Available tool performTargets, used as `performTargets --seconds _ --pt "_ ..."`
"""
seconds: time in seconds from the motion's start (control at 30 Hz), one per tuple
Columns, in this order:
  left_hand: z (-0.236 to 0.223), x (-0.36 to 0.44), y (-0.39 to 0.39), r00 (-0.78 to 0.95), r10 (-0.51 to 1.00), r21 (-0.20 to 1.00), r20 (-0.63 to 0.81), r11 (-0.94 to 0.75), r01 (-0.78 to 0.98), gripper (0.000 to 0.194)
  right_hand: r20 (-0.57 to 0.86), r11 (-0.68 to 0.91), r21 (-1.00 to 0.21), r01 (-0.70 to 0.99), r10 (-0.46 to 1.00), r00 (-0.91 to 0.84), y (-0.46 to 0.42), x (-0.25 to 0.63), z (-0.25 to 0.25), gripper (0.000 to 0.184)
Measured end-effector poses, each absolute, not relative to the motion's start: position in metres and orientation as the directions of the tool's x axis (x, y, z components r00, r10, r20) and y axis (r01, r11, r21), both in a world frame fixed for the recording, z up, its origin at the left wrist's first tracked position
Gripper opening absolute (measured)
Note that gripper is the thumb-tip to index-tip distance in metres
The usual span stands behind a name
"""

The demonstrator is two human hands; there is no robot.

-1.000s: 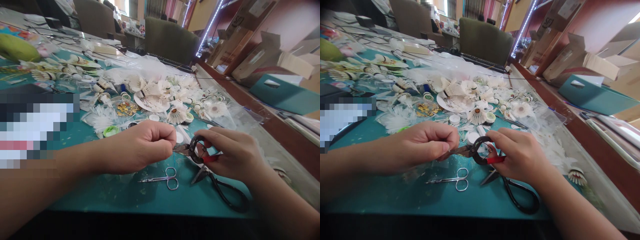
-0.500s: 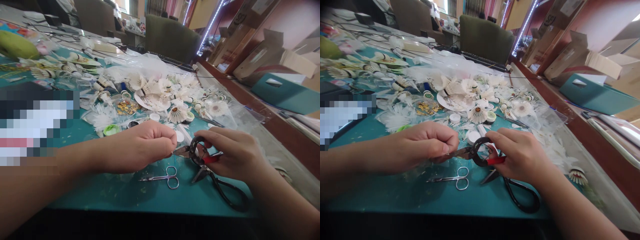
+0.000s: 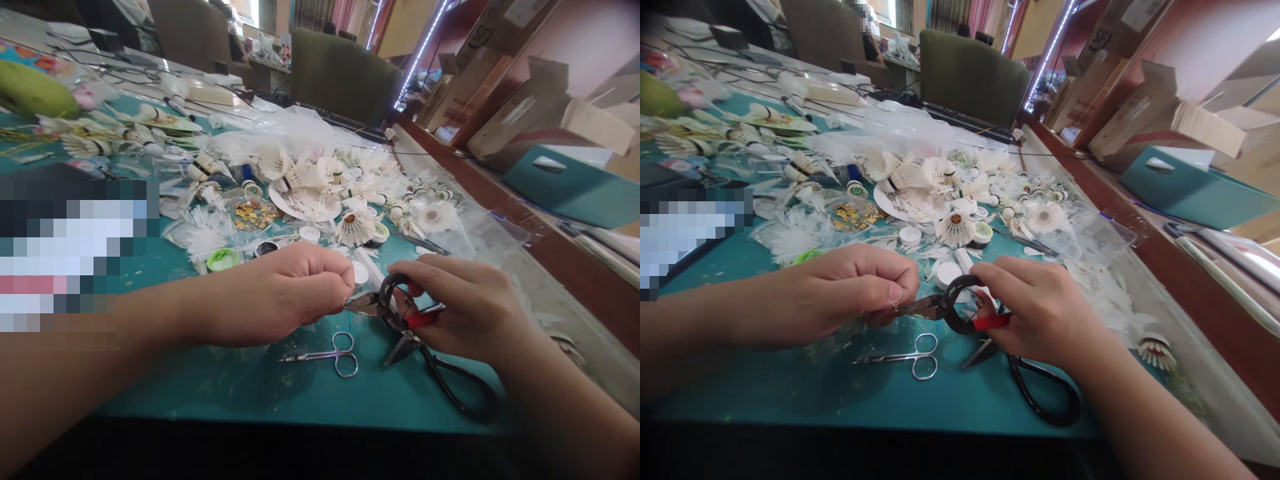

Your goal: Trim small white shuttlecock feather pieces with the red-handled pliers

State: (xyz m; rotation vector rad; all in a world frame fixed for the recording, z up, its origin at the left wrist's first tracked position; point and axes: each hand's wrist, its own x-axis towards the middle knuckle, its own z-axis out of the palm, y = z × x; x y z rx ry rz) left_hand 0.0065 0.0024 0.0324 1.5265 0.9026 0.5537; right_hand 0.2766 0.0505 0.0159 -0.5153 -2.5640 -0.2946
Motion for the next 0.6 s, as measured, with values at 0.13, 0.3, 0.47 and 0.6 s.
performTargets --seconds 0.13,0.3,0.47,0.6 --pt "0.0329 0.0064 0.0035 0.583 0.799 0.971 -0.147 0.003 0.241 0.03 0.523 0.901 0.122 0.417 0.299 -0.798 0.0504 0.2761 0.0157 0.02" --pt "0.0346 0.007 0.0034 0.577 0.803 0.966 -0.148 -0.009 0.26 0.032 0.51 0.905 0.107 0.412 0.306 -0.804 0.0502 0.2762 0.0162 0.022" --pt "0.0335 0.0072 0.0028 0.572 0.806 0.964 -0.156 -0.003 0.268 0.03 0.53 0.901 0.121 0.416 0.296 -0.795 0.0493 0.2759 0.0169 0.019" --pt "0.033 0.007 0.0041 0.567 0.807 0.962 -0.161 0.001 0.272 0.03 0.526 0.898 0.132 0.419 0.295 -0.797 0.0496 0.2756 0.0165 0.021"
